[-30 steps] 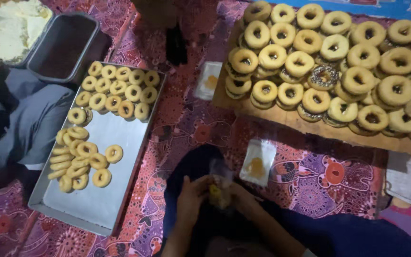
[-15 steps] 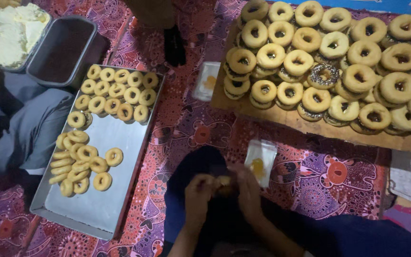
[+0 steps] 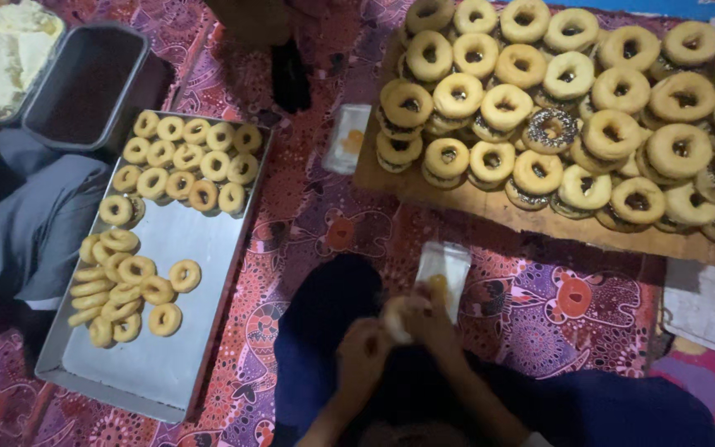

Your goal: The person sits on a patterned floor mat and repeatedly picks donuts from a wooden board, places them into small plastic bags, and sets the filled bags aside. Another person is visible nearby arranging donuts on a metal tray.

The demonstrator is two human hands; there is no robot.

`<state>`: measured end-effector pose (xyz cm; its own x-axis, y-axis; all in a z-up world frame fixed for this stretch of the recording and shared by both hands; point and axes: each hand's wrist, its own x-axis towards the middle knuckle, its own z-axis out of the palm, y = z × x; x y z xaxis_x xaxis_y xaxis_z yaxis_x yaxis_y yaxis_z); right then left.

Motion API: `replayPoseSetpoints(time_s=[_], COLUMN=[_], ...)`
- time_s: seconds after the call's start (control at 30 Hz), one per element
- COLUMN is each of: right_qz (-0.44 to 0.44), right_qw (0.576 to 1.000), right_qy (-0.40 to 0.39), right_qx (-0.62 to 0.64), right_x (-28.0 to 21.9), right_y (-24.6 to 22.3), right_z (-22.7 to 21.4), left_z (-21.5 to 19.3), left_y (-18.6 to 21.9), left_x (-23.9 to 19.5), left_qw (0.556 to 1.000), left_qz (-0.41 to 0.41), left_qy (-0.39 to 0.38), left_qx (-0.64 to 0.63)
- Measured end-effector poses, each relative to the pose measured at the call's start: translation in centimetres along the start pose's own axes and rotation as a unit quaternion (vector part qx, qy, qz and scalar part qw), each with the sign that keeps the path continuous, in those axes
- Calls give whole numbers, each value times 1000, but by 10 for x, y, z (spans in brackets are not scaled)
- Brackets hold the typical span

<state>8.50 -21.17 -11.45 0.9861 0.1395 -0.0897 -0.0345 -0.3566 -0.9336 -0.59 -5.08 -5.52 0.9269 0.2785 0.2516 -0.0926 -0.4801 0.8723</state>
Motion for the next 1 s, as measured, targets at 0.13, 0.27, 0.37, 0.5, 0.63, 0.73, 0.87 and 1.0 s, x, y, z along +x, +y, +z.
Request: replayPoseSetpoints(time_s=[0.13,0.27,0.37,0.5,0.63,0.73,0.87,1.0], right_qz=[-198,68,80,-109,15,232,-66,-123], right_qw=[956,971,933,910,986,962,982,921], right_qy=[88,183,155,230,6,-98,-19,-77], right_qx=[-196,-138,-316,-326,-163,-104,-178,-363], right_x=[30,44,42,67,98,98,78,56], right_y=[37,70,82,79,47,13,-33,-77], right_z=[-81,-128,-133,-116,-91,-88,-92,-102], left_z=[115,178,186,180,155,136,122,120], left_y=[-18,-64,-91,-91,-56,-21,1,20], left_x=[80,139,142,138,125,121,138,140], left_qw=[985,981,919,886,910,981,980,994], left_qz=[-51,92,69,77,151,-35,-171,-104], left_qy=[-160,-138,-249,-341,-306,-190,-68,17], left_qx=[26,99,298,305,236,28,-76,-43])
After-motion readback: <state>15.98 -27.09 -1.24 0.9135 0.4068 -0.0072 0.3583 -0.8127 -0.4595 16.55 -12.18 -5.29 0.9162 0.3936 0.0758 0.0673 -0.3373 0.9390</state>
